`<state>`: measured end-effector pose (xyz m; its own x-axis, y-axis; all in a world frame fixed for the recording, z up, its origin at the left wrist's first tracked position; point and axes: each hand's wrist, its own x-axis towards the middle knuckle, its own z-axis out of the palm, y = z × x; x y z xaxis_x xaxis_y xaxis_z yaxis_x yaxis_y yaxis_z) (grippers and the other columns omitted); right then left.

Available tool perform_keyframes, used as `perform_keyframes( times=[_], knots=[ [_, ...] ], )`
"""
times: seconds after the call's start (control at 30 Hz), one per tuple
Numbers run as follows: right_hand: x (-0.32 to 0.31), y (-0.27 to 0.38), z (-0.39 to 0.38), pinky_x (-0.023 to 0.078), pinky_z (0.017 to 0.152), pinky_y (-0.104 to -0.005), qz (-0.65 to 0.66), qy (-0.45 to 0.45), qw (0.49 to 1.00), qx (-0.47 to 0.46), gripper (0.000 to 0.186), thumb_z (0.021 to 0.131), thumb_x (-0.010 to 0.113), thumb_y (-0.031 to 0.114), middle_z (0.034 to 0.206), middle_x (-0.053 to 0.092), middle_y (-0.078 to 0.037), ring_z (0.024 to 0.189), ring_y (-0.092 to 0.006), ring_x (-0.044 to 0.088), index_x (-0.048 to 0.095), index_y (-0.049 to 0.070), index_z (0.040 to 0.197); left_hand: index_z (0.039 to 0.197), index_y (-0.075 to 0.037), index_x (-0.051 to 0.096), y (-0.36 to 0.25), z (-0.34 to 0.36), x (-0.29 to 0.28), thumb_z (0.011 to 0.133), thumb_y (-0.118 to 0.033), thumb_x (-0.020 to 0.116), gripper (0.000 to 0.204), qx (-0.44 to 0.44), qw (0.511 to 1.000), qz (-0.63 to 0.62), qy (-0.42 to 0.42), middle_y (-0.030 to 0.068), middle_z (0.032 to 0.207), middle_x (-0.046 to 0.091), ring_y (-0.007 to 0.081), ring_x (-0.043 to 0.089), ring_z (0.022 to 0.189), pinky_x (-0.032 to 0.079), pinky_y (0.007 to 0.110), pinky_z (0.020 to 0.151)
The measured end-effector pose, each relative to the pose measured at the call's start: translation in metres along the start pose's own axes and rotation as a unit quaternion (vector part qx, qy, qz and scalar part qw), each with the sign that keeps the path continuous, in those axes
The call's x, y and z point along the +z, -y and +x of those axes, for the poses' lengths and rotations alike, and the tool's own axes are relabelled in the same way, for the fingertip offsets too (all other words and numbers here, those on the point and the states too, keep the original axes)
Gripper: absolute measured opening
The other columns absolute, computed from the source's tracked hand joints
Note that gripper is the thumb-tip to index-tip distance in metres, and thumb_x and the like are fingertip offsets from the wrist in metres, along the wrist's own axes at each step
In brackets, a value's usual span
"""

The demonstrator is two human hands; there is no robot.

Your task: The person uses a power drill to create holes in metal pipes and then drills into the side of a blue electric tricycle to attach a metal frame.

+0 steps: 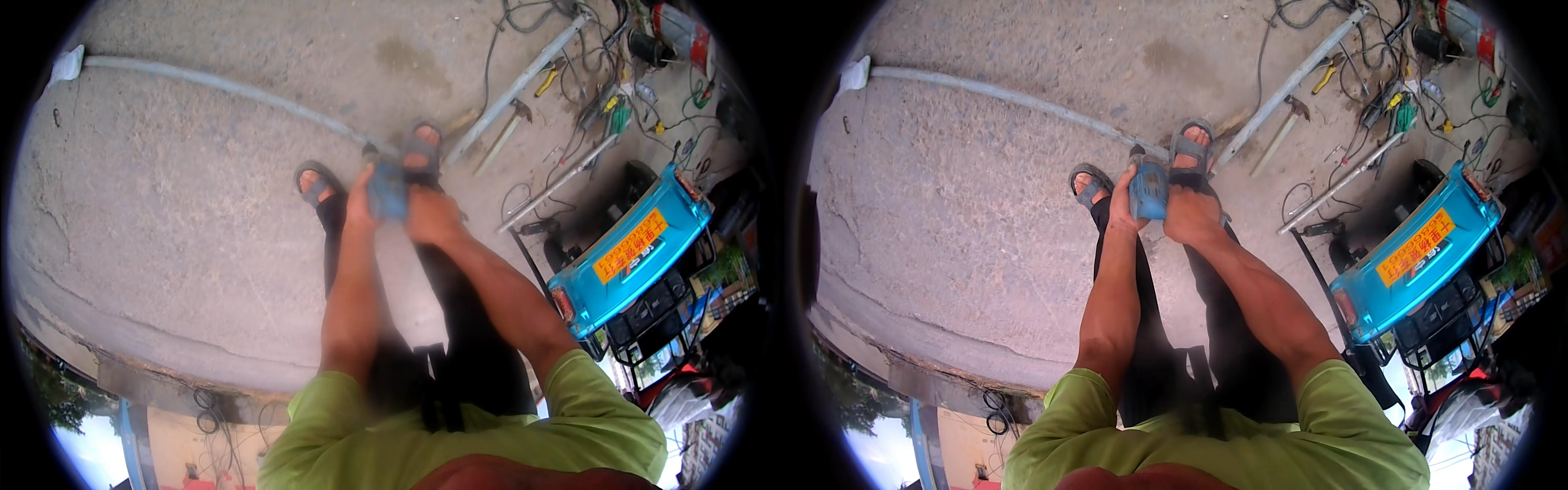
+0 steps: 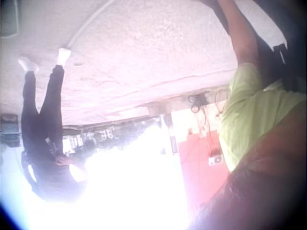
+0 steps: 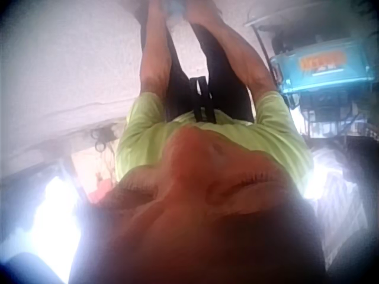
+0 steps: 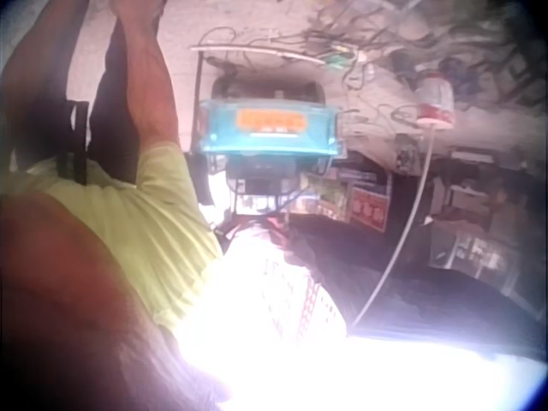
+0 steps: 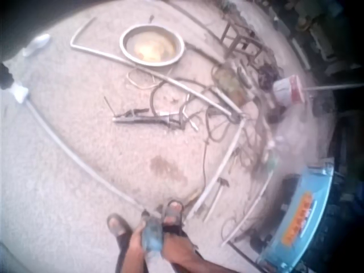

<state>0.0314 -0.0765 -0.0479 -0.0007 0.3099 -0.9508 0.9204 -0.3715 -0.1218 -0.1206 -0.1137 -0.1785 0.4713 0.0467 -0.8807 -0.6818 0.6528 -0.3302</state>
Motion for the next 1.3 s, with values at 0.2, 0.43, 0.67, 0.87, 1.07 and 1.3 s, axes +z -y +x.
perform_keyframes(
  times=[0.2,0.43,0.67,0.87,1.07,1.3],
  knots=[
    [0.007,-0.003,-0.005,0.055,0.088,-0.0479,0.015,-0.001,1.0,-0.006,0.038,0.083,0.062,0.014,0.112,0.069,-0.023,0.1,-0.0389,0.071,0.06,-0.001,0.117,0.123,-0.002,0.06,0.002,0.0,-0.007,0.099,-0.04,0.06,0.044,0.028,0.998,0.046,0.024,0.0156,0.112,0.07,0.0321,0.069,0.098,0.058,0.047,0.089],
    [0.002,-0.001,-0.002,0.056,0.088,-0.0481,0.016,-0.015,1.0,-0.006,0.044,0.081,0.067,0.016,0.113,0.068,-0.023,0.102,-0.0394,0.07,0.058,-0.001,0.12,0.125,-0.002,0.059,0.004,0.006,-0.008,0.099,-0.039,0.061,0.046,0.03,1.0,0.007,0.002,0.0167,0.113,0.069,0.0354,0.069,0.096,0.058,0.048,0.089],
    [0.006,0.001,-0.003,0.055,0.092,-0.0477,0.042,0.006,0.999,0.007,0.046,0.082,0.067,0.019,0.115,0.068,-0.025,0.104,-0.0395,0.07,0.057,-0.002,0.121,0.125,-0.005,0.057,-0.003,0.006,-0.008,0.099,-0.036,0.062,0.041,0.027,0.998,0.054,0.008,0.0169,0.112,0.068,0.0356,0.069,0.095,0.058,0.052,0.086],
    [0.012,-0.003,-0.004,0.055,0.091,-0.0474,0.075,0.053,0.995,0.028,0.046,0.082,0.068,0.02,0.112,0.069,-0.025,0.103,-0.0406,0.07,0.057,-0.003,0.12,0.123,-0.005,0.058,-0.002,0.0,0.0,0.098,-0.035,0.062,0.039,0.039,0.997,0.07,0.011,0.0161,0.111,0.068,0.0344,0.068,0.094,0.058,0.051,0.085],
    [0.01,-0.001,-0.006,0.055,0.093,-0.0464,0.098,0.022,0.995,0.02,0.047,0.081,0.069,0.023,0.113,0.07,-0.024,0.105,-0.0397,0.07,0.057,-0.002,0.12,0.123,-0.005,0.059,-0.007,-0.002,0.004,0.098,-0.036,0.063,0.04,0.012,0.997,0.078,-0.017,0.016,0.109,0.068,0.0341,0.068,0.093,0.058,0.051,0.083],
    [0.016,-0.002,-0.012,0.055,0.092,-0.0469,0.117,0.043,0.992,0.029,0.048,0.08,0.07,0.023,0.11,0.071,-0.024,0.104,-0.0403,0.07,0.058,-0.003,0.118,0.125,-0.004,0.059,-0.007,-0.004,0.0,0.097,-0.038,0.063,0.043,0.007,0.992,0.123,-0.041,0.0159,0.109,0.068,0.0336,0.068,0.094,0.058,0.05,0.084]
  ],
)
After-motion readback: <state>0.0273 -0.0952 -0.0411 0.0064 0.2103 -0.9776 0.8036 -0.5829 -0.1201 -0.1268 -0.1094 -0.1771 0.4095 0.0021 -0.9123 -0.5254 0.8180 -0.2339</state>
